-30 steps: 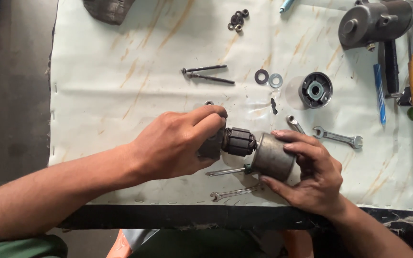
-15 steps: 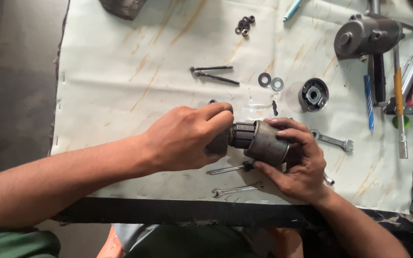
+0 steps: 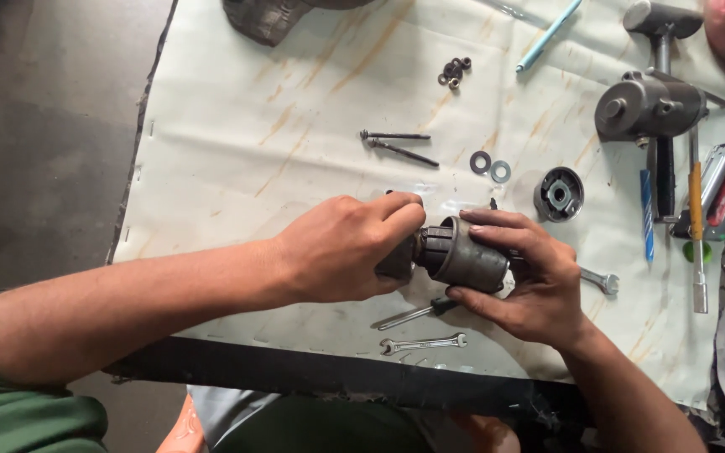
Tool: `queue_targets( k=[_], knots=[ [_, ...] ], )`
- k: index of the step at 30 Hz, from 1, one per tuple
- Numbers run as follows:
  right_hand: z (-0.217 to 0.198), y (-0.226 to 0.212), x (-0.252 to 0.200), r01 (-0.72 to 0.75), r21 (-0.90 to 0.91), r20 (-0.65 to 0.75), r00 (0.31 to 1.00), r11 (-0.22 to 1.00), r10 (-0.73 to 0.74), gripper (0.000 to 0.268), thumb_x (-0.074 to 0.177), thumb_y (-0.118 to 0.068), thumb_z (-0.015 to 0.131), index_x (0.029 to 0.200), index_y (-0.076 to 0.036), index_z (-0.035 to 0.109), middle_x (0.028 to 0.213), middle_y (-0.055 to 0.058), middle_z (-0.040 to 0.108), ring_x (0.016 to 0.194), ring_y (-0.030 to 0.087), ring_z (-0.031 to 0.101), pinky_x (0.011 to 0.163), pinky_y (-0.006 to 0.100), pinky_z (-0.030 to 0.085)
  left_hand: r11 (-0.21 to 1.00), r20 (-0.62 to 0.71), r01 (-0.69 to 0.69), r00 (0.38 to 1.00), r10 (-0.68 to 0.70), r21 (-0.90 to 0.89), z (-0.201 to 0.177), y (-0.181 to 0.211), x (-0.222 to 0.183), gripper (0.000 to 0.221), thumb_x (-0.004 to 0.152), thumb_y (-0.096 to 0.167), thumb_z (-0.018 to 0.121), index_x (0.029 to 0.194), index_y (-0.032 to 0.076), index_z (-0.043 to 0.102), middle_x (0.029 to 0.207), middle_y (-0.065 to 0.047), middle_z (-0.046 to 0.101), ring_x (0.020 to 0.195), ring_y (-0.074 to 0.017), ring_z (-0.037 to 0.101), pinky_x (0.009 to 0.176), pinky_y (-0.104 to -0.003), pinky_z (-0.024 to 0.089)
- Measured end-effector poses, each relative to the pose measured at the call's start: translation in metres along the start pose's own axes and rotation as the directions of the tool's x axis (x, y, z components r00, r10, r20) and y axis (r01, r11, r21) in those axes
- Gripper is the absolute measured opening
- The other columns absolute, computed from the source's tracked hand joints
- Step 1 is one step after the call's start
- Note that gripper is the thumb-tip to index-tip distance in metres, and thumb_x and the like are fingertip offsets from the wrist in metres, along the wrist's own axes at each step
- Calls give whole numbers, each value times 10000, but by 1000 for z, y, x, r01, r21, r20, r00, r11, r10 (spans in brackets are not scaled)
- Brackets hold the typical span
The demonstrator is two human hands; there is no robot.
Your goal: Repairing and reassembling a motorcycle starter motor on a workbench.
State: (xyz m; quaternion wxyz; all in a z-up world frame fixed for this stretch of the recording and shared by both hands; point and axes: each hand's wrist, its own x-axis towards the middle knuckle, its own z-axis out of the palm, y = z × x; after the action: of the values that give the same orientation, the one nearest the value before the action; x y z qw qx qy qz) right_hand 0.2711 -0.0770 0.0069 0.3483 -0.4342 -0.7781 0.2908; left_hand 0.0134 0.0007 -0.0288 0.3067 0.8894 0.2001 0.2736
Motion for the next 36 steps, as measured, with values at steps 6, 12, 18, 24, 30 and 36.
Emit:
queue_targets(
  k=[6, 12, 18, 24, 30, 36],
  knots=[
    [-9, 1, 6, -64, 34, 51, 997, 997, 62, 597, 719, -113, 926, 1244, -15, 661, 1339, 210, 671, 1211, 253, 703, 1016, 348, 628, 1000, -10, -11, 1000, 11, 1, 2, 0, 0, 544, 673, 213, 875, 1006, -8, 506, 1020, -175, 626, 764, -373, 697, 623, -444, 570],
    [-11, -3, 9, -39, 22, 75, 997, 999, 37, 592, 730, -109, 921, 1255, -11, 666, 1334, 202, 672, 1196, 252, 713, 1021, 352, 628, 1000, -16, -20, 1000, 20, -1, 3, 2, -1, 551, 666, 211, 879, 1003, -18, 508, 1061, -185, 624, 765, -378, 693, 623, -444, 570],
    [-13, -1, 10, -85, 42, 96, 992, 996, 81, 591, 718, -126, 926, 1243, -5, 681, 1314, 200, 684, 1178, 258, 723, 1001, 351, 639, 999, -17, -35, 999, 35, 13, 4, 4, -1, 568, 656, 210, 884, 1015, -25, 512, 1105, -189, 624, 776, -380, 698, 630, -441, 575],
    [-15, -9, 12, -33, -80, 109, 993, 996, 41, 593, 710, -136, 923, 1241, -22, 685, 1311, 177, 691, 1148, 243, 737, 980, 338, 636, 999, -29, -40, 999, 41, 21, 5, 4, -2, 585, 651, 219, 894, 1032, -21, 520, 1149, -176, 629, 796, -384, 700, 644, -443, 575],
    [-13, -20, 11, 85, -159, 123, 990, 984, -66, 600, 717, -114, 912, 1269, -58, 683, 1349, 166, 668, 1185, 273, 718, 976, 360, 615, 998, -31, -48, 998, 50, 51, 3, 4, -3, 608, 648, 222, 889, 1081, -20, 537, 1144, -154, 635, 839, -385, 702, 669, -455, 575],
    [-14, -9, -1, 6, -143, 95, 995, 990, 7, 630, 736, -138, 913, 1303, -60, 650, 1379, 163, 669, 1208, 273, 724, 993, 355, 625, 998, -81, 38, 996, -34, 45, 7, 7, -1, 633, 649, 271, 889, 1143, 29, 575, 1087, -145, 683, 842, -371, 711, 694, -458, 576]
  ],
)
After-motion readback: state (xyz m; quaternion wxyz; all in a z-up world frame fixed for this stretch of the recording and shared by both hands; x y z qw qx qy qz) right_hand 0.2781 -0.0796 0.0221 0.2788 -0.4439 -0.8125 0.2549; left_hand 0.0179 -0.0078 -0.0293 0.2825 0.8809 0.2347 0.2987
